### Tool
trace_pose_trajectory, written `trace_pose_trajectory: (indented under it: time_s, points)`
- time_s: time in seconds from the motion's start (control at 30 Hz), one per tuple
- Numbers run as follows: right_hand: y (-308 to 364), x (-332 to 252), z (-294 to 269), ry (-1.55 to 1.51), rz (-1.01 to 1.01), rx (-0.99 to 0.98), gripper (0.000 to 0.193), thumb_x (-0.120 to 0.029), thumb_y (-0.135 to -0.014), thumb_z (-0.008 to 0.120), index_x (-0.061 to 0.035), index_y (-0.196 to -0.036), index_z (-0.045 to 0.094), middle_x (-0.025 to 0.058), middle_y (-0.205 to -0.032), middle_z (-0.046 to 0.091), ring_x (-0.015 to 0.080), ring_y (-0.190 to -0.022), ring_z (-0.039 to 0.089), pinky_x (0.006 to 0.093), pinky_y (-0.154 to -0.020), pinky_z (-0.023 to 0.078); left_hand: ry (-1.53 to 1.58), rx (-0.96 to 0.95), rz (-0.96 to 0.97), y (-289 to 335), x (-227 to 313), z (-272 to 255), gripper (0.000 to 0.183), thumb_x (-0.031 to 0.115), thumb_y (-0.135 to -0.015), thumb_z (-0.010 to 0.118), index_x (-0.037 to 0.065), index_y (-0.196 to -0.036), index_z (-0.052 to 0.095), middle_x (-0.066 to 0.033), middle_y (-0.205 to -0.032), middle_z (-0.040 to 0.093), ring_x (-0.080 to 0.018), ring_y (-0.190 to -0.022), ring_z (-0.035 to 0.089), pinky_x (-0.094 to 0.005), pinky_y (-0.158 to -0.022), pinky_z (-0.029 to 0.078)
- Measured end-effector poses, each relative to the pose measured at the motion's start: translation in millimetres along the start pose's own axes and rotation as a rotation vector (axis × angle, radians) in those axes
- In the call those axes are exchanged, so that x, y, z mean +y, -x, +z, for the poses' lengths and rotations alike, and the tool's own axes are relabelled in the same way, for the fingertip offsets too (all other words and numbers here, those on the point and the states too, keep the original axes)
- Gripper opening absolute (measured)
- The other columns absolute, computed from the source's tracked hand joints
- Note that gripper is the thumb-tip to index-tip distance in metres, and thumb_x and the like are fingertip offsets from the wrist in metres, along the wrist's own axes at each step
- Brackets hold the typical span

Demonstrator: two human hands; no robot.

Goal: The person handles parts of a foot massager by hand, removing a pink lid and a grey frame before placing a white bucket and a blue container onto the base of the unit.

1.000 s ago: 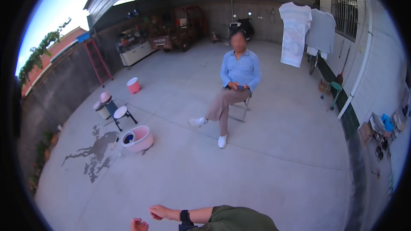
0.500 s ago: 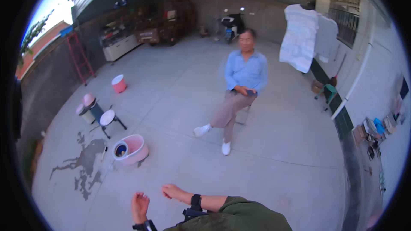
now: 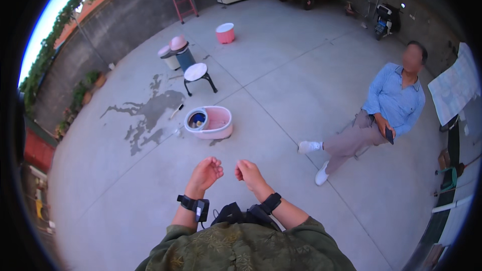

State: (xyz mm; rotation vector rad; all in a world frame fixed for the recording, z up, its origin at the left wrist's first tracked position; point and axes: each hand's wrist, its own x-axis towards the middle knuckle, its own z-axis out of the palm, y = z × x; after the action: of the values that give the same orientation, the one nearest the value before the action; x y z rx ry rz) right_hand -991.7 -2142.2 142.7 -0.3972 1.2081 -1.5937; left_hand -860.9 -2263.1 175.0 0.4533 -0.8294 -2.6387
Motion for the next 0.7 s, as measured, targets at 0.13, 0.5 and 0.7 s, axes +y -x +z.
trace_pose_trajectory:
  time_s: [0.13,0.5,0.7]
  points:
    - [-33,-11,-17,-0.047,0.059,-0.022,0.026,-0.028,-0.088,0.042,-0.0067,-0.075,0.049,0.0026,-0.063,0.05,0.0116,-0.055,0.047,0.0248,-0.052,0.041,0.013,-0.059,-0.013,-49,7,-7,0.018,0.023,-0.086,0.046,0.006,-0.082,0.05,-0.0045,-0.08,0.054,-0.019,-0.075,0.057,-0.0324,-0.068,0.049]
    - [-148,-69,-18,-0.205,0.023,0.069,0.04,-0.037,-0.09,0.034,-0.0025,-0.106,0.047,0.011,-0.101,0.055,0.0188,-0.089,0.054,0.0305,-0.072,0.044,0.3,-0.231,-0.175,-174,80,-14,0.075,0.06,-0.083,0.017,-0.001,-0.125,0.031,-0.0215,-0.127,0.034,-0.0373,-0.113,0.038,-0.0457,-0.093,0.034]
    - [-187,-85,-15,-0.139,0.084,0.095,0.046,-0.038,-0.09,0.031,0.0008,-0.113,0.041,0.0147,-0.107,0.052,0.0229,-0.094,0.053,0.0331,-0.075,0.043,0.345,-0.251,-0.202,-220,113,-30,0.076,0.063,-0.081,0.018,0.003,-0.127,0.03,-0.0192,-0.13,0.031,-0.0377,-0.118,0.031,-0.0489,-0.096,0.028]
